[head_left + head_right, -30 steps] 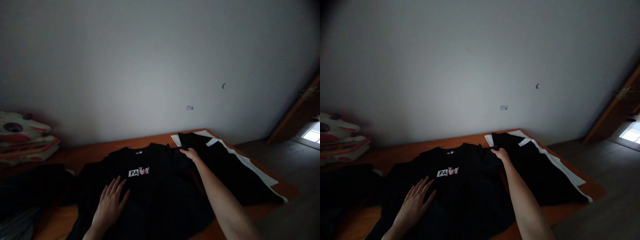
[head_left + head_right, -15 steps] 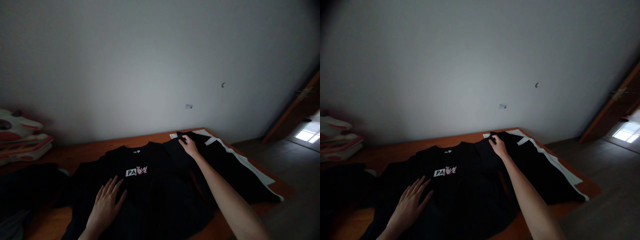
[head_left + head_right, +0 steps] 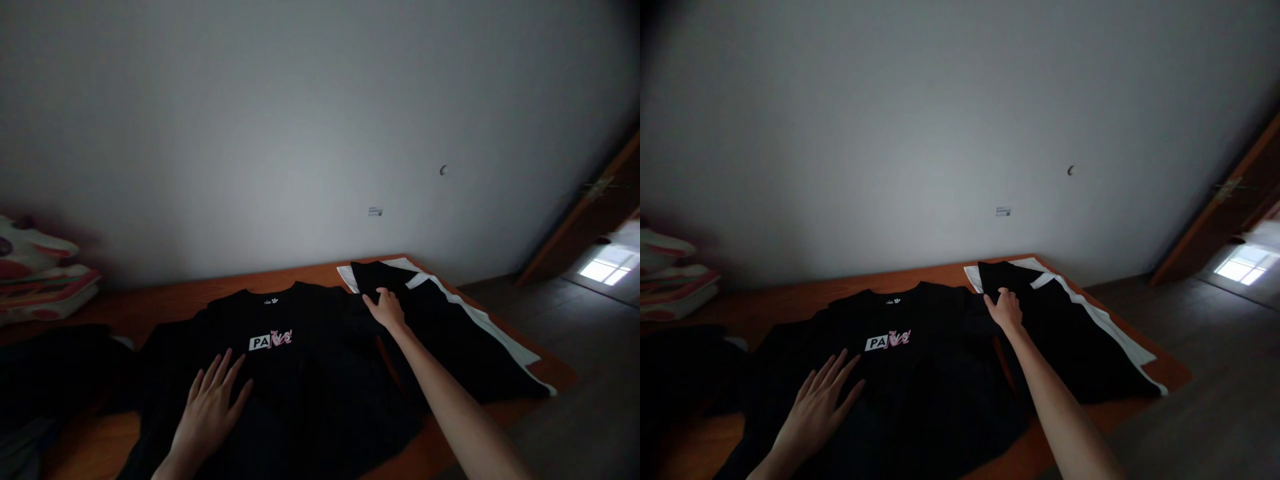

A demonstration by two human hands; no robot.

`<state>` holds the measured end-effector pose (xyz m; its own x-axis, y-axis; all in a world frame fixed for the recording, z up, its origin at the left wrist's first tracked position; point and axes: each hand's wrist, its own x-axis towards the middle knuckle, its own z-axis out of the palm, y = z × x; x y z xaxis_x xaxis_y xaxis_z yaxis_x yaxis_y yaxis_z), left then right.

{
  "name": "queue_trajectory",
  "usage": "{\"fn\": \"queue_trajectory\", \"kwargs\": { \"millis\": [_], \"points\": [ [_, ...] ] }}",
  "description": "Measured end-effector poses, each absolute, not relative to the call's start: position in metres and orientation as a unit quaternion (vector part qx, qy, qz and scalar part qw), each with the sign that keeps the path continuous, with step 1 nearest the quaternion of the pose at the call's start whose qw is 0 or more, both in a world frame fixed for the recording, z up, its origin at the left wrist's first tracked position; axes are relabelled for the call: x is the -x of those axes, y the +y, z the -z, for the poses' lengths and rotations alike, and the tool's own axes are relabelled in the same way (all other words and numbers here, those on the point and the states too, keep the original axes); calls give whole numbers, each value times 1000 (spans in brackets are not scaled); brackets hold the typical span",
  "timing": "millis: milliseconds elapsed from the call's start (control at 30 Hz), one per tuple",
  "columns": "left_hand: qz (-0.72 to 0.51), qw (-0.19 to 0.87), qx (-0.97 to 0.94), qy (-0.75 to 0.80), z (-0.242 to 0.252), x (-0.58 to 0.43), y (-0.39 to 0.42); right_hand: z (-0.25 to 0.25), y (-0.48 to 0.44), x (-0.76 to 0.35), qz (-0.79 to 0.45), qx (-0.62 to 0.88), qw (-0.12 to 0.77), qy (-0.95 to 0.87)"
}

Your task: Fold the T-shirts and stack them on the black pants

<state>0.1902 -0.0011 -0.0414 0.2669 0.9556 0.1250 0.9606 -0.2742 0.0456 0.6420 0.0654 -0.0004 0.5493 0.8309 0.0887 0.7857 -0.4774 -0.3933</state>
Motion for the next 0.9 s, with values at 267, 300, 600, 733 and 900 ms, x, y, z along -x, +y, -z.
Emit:
{"fn": "queue_trajectory", "kwargs": {
  "millis": [267,300,600,733,900],
  "points": [
    [88,29,800,-592,51,-186,1,-15,64,-641,-46,838,145,-525],
    [93,29,799,-594,51,-186,0,-17,63,-632,-32,828,148,-541],
    [102,-17,781,-616,34,-194,-4,-13,56,-482,-92,623,209,-748],
    [137,-43,772,-619,33,-192,-4,1,59,-428,-95,597,225,-765],
    [250,-117,742,-611,39,-187,-4,24,63,-414,-95,596,200,-772]
  ]
}}
